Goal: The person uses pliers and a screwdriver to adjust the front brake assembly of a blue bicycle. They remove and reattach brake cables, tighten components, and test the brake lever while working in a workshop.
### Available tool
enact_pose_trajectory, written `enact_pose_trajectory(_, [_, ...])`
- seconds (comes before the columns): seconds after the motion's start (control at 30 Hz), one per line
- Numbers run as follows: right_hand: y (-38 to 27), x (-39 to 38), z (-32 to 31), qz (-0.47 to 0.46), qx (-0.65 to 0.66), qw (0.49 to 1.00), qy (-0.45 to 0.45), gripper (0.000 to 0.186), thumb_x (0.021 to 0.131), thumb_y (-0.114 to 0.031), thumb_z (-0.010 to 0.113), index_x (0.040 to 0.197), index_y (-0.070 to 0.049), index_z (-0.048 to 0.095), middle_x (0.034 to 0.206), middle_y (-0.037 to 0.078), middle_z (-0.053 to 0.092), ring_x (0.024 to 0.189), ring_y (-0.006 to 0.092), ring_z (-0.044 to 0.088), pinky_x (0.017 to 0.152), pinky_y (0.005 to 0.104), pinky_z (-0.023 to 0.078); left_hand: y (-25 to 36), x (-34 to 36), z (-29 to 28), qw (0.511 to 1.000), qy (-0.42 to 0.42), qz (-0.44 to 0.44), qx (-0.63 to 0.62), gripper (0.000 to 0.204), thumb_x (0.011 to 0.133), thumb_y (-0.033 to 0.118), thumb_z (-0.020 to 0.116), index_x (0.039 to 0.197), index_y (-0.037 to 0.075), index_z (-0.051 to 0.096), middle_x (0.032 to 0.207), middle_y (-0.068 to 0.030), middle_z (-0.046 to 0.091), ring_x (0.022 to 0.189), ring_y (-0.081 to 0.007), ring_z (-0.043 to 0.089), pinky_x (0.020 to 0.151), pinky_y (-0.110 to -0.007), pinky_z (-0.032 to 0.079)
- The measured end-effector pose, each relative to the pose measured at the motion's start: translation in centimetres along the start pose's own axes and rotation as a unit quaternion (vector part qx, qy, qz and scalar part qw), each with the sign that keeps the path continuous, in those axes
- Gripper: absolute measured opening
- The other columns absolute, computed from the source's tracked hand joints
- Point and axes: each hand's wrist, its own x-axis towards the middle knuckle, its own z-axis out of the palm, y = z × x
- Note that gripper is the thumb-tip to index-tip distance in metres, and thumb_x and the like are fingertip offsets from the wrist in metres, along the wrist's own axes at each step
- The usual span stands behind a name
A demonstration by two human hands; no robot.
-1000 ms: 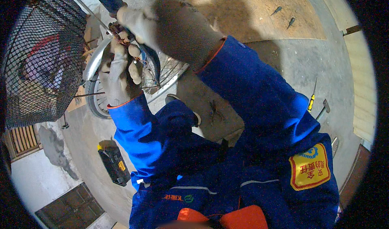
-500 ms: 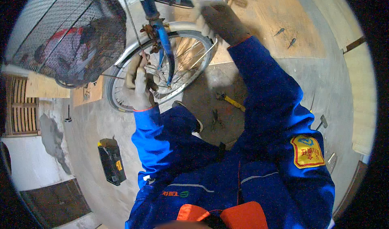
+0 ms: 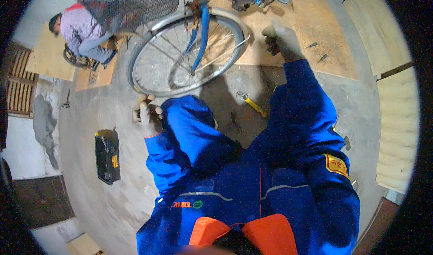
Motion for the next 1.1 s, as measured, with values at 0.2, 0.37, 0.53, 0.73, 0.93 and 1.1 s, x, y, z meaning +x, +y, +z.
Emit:
enact_pose_trajectory(0.2, [2.8, -2.2, -6.9, -0.096, -0.034, 0.995, 0.006, 0.059, 0.108, -0.047, 0.03, 0.109, 0.0, 0.067, 0.071, 0.001, 0.059, 0.059, 0.0139, 0.052, 0.055, 0.0278, 0.043, -8.8, -7.7, -22.2, 0.914, 0.224, -0.207, 0.267, 0.029, 0.089, 0.029, 0.076, 0.079, 0.006, 0.061, 0.075, -0.0101, 0.068, 0.057, -0.0134, 0.061, 0.049, -0.027, 0.045])
enact_pose_trajectory(0.37, [3.6, -2.5, -13.2, -0.023, 0.197, 0.977, -0.084, 0.071, 0.103, -0.057, 0.04, 0.129, 0.006, 0.058, 0.083, 0.001, 0.054, 0.07, 0.0146, 0.048, 0.061, 0.0288, 0.041, -19.8, -20.0, -38.2, 0.89, 0.323, -0.263, 0.189, 0.045, 0.072, 0.013, 0.081, 0.113, 0.001, 0.066, 0.111, -0.012, 0.07, 0.096, -0.0227, 0.068, 0.086, -0.034, 0.054])
enact_pose_trajectory(0.53, [3.6, -2.1, -14.9, -0.01, 0.136, 0.991, -0.007, 0.071, 0.103, -0.057, 0.038, 0.133, 0.005, 0.055, 0.088, 0.003, 0.054, 0.075, 0.0166, 0.048, 0.065, 0.03, 0.041, -28.4, -26.6, -40.9, 0.802, 0.278, -0.365, 0.383, 0.054, 0.068, 0.01, 0.078, 0.119, -0.003, 0.063, 0.107, -0.0158, 0.071, 0.093, -0.0247, 0.069, 0.083, -0.038, 0.056])
enact_pose_trajectory(0.73, [3.4, -2.2, -12.8, -0.019, 0.064, 0.998, 0.008, 0.07, 0.103, -0.058, 0.038, 0.128, 0.005, 0.058, 0.088, 0.004, 0.057, 0.078, 0.0175, 0.051, 0.067, 0.0295, 0.043, -33.2, -22.6, -35.8, 0.785, 0.127, -0.388, 0.466, 0.061, 0.072, 0.039, 0.082, 0.115, -0.001, 0.066, 0.102, -0.0141, 0.073, 0.092, -0.0269, 0.07, 0.084, -0.039, 0.056])
enact_pose_trajectory(0.93, [3.1, -1.9, -11.0, -0.003, 0.059, 0.994, -0.093, 0.066, 0.105, -0.054, 0.038, 0.128, 0.004, 0.058, 0.089, 0.005, 0.062, 0.077, 0.0176, 0.055, 0.069, 0.0296, 0.045, -34.6, -18.1, -29.5, 0.695, 0.039, -0.419, 0.583, 0.058, 0.072, 0.046, 0.08, 0.112, 0.005, 0.068, 0.112, -0.0219, 0.07, 0.108, -0.0382, 0.067, 0.092, -0.047, 0.053])
enact_pose_trajectory(1.1, [2.8, -1.7, -9.9, 0.02, 0.046, 0.995, -0.084, 0.064, 0.104, -0.053, 0.041, 0.131, 0.004, 0.054, 0.092, 0.002, 0.057, 0.074, 0.0157, 0.052, 0.065, 0.0279, 0.045, -35.8, -17.8, -30.0, 0.704, -0.062, -0.376, 0.599, 0.04, 0.079, 0.036, 0.073, 0.109, 0.011, 0.068, 0.11, -0.0184, 0.071, 0.104, -0.0397, 0.067, 0.089, -0.048, 0.054])
